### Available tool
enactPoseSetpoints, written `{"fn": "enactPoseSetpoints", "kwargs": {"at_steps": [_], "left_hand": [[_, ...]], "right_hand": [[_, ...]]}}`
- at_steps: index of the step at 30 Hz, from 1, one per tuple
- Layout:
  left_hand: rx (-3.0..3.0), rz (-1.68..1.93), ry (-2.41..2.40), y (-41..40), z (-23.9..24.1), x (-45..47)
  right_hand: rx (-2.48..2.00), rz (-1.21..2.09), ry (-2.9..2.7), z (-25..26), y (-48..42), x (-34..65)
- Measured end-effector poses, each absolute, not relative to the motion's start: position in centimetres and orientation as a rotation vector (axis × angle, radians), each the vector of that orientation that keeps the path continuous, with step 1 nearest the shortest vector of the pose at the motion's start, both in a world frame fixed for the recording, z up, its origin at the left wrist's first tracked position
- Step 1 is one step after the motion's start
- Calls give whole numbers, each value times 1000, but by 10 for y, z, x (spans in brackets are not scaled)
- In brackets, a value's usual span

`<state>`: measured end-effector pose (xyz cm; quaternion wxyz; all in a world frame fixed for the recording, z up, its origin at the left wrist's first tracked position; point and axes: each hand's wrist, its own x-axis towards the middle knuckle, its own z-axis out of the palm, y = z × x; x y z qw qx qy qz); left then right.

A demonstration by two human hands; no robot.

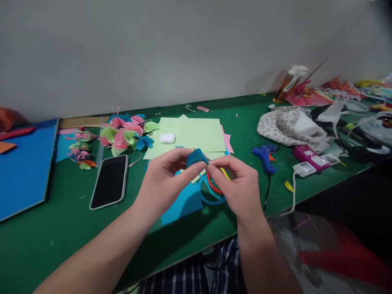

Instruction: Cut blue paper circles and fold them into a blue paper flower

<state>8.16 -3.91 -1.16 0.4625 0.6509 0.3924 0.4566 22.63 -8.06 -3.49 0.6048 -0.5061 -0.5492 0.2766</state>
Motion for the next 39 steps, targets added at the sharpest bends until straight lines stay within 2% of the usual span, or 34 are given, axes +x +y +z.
{"fn": "enactPoseSetpoints", "kwargs": {"at_steps": [7,29,39], "left_hand": [[1602,1186,1004,-41,-13,82],[2044,1213,967,-46,-8,78],[1977,1192,991,-46,-10,77]], "right_hand": [[-1181,794,-1280,-38,-80,226],[-1282,448,-1535,-29,-88,231],[-1295,325,-1554,-29,-89,230]]}}
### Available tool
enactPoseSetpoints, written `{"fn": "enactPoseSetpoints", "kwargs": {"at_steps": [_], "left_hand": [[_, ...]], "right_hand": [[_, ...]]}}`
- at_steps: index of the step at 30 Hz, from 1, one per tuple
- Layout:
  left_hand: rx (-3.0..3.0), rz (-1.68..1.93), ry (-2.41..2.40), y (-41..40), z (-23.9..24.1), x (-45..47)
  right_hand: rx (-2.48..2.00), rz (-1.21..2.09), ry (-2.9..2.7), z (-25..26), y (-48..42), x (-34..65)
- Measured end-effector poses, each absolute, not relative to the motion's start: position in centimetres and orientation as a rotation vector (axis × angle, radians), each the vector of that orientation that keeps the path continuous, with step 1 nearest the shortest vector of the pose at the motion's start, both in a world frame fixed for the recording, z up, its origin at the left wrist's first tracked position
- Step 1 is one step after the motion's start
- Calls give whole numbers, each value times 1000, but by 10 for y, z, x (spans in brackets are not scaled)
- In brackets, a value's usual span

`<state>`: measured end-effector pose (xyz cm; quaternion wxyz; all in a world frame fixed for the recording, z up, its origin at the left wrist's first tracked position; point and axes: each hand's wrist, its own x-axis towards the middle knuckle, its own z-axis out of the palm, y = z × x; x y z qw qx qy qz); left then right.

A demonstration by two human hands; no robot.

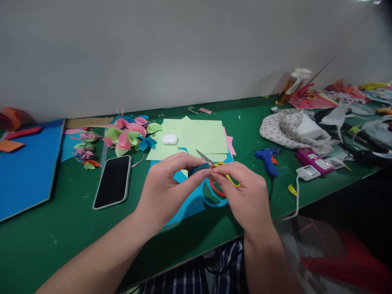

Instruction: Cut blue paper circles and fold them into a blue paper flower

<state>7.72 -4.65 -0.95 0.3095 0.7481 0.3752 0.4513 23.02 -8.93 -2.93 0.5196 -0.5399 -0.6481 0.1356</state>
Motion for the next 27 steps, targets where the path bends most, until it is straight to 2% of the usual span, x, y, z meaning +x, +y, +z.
{"fn": "enactPoseSetpoints", "kwargs": {"at_steps": [10,27], "left_hand": [[1922,1049,990,-47,-5,77],[1855,1135,1002,-46,-12,82]], "right_hand": [[-1317,340,-1421,-32,-90,229],[-1342,481,-1440,-31,-86,227]]}}
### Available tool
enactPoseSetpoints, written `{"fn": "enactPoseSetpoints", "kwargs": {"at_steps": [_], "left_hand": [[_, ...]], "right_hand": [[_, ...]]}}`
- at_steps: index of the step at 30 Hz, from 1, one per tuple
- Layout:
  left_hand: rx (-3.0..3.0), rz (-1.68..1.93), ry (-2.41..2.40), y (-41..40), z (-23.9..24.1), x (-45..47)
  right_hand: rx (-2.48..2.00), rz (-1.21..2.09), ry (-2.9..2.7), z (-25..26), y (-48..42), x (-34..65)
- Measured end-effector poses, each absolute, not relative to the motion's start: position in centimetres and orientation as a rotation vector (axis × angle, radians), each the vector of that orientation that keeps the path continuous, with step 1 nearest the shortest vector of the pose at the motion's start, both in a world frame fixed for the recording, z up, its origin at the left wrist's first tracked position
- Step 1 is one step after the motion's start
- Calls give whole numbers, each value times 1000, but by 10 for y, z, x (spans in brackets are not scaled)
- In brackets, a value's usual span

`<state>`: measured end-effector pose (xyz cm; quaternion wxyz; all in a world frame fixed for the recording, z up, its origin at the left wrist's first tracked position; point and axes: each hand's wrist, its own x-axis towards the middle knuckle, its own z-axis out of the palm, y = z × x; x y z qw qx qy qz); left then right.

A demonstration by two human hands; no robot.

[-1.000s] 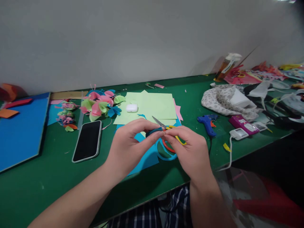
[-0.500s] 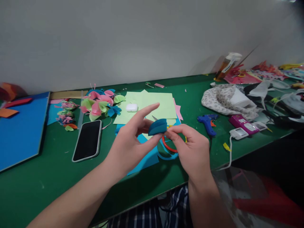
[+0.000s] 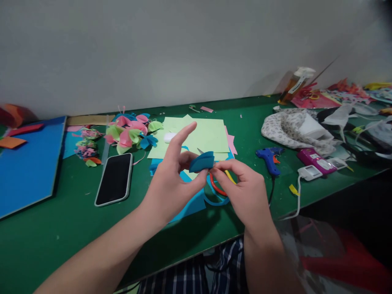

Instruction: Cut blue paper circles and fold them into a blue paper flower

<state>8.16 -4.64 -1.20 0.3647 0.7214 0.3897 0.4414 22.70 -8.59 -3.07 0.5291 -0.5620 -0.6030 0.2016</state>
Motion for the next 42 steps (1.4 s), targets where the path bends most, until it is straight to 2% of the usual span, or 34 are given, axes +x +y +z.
{"fn": "enactPoseSetpoints", "kwargs": {"at_steps": [8,22,28,32,38,42], "left_hand": [[1902,1301,939,-53,-8,80],[1761,1437,888,-53,4,68],[1697,1218,765,-53,-6,76],[1742,1310,817,-54,-4,78],[2245,1244,850,-49,3,68],[2394,1223,771,-47,4,67]], "right_hand": [[-1138,442,-1408,-37,-85,224],[-1087,511,-1063,-46,-81,226],[-962,579,-1034,-51,-77,212],[-958,604,-1160,-51,-76,209],[-906,177,-1239,-37,-83,233],[-939,52,-1405,-30,-89,237]]}}
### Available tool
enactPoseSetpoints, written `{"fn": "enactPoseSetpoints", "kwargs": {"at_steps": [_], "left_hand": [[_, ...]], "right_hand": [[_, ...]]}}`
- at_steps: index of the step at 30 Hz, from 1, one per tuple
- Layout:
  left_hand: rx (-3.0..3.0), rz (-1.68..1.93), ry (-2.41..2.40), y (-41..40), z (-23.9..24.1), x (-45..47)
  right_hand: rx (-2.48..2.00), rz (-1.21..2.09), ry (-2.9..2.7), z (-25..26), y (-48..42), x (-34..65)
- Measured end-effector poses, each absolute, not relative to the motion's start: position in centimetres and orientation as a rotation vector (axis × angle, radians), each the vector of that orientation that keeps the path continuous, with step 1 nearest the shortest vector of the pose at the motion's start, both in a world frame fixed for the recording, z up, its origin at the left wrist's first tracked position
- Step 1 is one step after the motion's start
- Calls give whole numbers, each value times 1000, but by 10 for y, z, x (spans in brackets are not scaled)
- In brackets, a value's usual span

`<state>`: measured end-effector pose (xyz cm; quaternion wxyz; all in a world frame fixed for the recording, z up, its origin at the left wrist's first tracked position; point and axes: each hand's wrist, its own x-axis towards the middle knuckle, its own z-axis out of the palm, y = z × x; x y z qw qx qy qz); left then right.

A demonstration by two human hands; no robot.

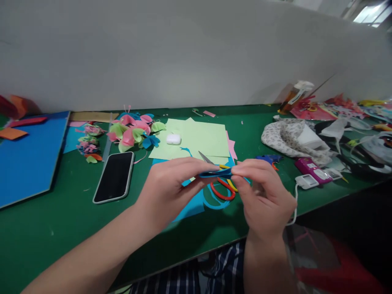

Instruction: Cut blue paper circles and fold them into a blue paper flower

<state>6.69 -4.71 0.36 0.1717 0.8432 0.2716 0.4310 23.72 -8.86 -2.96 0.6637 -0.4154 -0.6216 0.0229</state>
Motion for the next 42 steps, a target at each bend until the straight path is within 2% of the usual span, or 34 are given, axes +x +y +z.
{"fn": "enactPoseSetpoints", "kwargs": {"at_steps": [5,13,27,38,42], "left_hand": [[2480,1216,745,-45,4,66],[2488,1155,732,-43,7,63],[2527,1056,604,-44,7,66],[2438,981,704,-45,9,64],[2411,966,691,-44,8,64]], "right_hand": [[-976,4,-1470,-28,-91,238],[-984,219,-1559,-24,-96,243],[-983,348,-1524,-24,-97,235],[-925,463,-1452,-27,-97,236],[-960,369,-1430,-27,-97,233]]}}
